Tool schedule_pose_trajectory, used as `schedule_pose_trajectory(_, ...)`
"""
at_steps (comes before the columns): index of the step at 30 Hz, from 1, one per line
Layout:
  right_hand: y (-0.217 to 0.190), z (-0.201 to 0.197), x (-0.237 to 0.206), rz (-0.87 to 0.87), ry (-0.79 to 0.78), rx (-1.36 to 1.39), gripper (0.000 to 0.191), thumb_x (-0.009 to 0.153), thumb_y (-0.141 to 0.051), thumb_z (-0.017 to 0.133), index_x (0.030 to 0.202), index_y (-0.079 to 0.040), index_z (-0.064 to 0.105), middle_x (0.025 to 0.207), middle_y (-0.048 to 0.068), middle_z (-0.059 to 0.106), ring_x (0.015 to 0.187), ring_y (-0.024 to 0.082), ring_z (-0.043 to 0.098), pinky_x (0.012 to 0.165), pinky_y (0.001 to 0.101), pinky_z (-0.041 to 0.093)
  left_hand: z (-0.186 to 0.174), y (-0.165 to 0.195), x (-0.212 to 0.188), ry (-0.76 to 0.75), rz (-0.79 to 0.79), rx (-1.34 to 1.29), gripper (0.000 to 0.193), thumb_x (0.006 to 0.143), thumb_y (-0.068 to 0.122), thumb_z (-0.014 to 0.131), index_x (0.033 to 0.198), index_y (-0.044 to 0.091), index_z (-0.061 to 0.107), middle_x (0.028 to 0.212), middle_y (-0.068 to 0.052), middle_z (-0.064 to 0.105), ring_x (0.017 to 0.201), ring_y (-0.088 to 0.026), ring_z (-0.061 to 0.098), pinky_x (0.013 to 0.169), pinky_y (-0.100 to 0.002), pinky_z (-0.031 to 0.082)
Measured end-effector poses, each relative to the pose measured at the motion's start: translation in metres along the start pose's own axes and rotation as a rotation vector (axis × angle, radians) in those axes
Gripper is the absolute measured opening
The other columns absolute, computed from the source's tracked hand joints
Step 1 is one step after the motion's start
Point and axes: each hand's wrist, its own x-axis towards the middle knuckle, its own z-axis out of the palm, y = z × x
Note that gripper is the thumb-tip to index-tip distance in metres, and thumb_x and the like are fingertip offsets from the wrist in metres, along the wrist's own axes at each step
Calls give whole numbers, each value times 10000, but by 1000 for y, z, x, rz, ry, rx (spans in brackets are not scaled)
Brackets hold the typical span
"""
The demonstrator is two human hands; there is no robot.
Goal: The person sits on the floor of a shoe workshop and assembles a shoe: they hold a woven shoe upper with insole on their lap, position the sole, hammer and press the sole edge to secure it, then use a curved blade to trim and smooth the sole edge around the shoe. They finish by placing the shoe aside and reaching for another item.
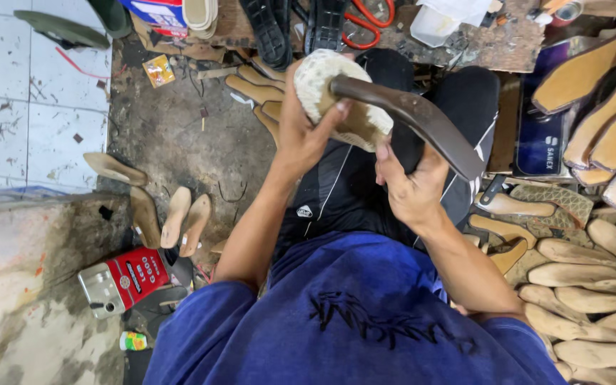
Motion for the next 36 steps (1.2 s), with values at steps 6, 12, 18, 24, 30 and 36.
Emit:
schedule_pose_trajectory(6, 10, 21, 11, -343, 163, 120, 255, 1041, -210, 636, 1102, 21, 544, 831, 114, 643, 675, 184, 632, 613, 352, 561, 3, -12, 4, 44, -1, 126, 571, 999, 14, 702, 1478, 21, 390, 1320, -84, 602, 1243, -161, 592, 1115, -309, 494)
schedule_pose_trajectory(12, 27, -4, -5, -289, 112, 51, 252, 1078, -210, 571, 978, 21, 563, 805, 109, 617, 609, 168, 605, 576, 288, 529, 13, -28, 4, -12, -25, 46, 579, 994, 38, 732, 1466, 21, 396, 1318, -93, 610, 1232, -167, 602, 1102, -323, 505)
schedule_pose_trajectory(18, 25, -7, -3, -128, 130, 59, 188, 1030, -148, 633, 1069, 18, 554, 824, 88, 607, 647, 163, 585, 599, 308, 530, 17, -20, 6, -27, -38, 78, 578, 995, 56, 723, 1464, 23, 388, 1298, -111, 646, 1219, -158, 614, 1088, -333, 518)
schedule_pose_trajectory(24, 9, -26, 8, -494, -45, -605, 283, 956, -199, 703, 1069, 46, 614, 800, 120, 621, 689, 254, 616, 648, 393, 499, 25, -19, 15, -63, -81, 127, 603, 987, 82, 731, 1476, 21, 383, 1284, -131, 682, 1192, -182, 665, 1059, -337, 546)
schedule_pose_trajectory(30, 14, -31, -5, -296, -11, -478, 125, 1008, -161, 652, 995, -51, 594, 790, 74, 637, 668, 196, 659, 625, 326, 527, 33, -32, 10, -89, 125, 298, 758, 905, 38, 767, 1502, -27, 304, 1391, -229, 569, 1323, -293, 569, 1121, -384, 456)
schedule_pose_trajectory(36, 48, -77, -49, -65, 4, -122, 186, 1064, -132, 630, 1146, 13, 548, 898, 59, 594, 756, 136, 575, 680, 294, 489, 14, -55, 32, -124, -10, 39, 674, 979, 32, 741, 1542, 15, 371, 1417, -162, 617, 1295, -237, 609, 1156, -363, 498)
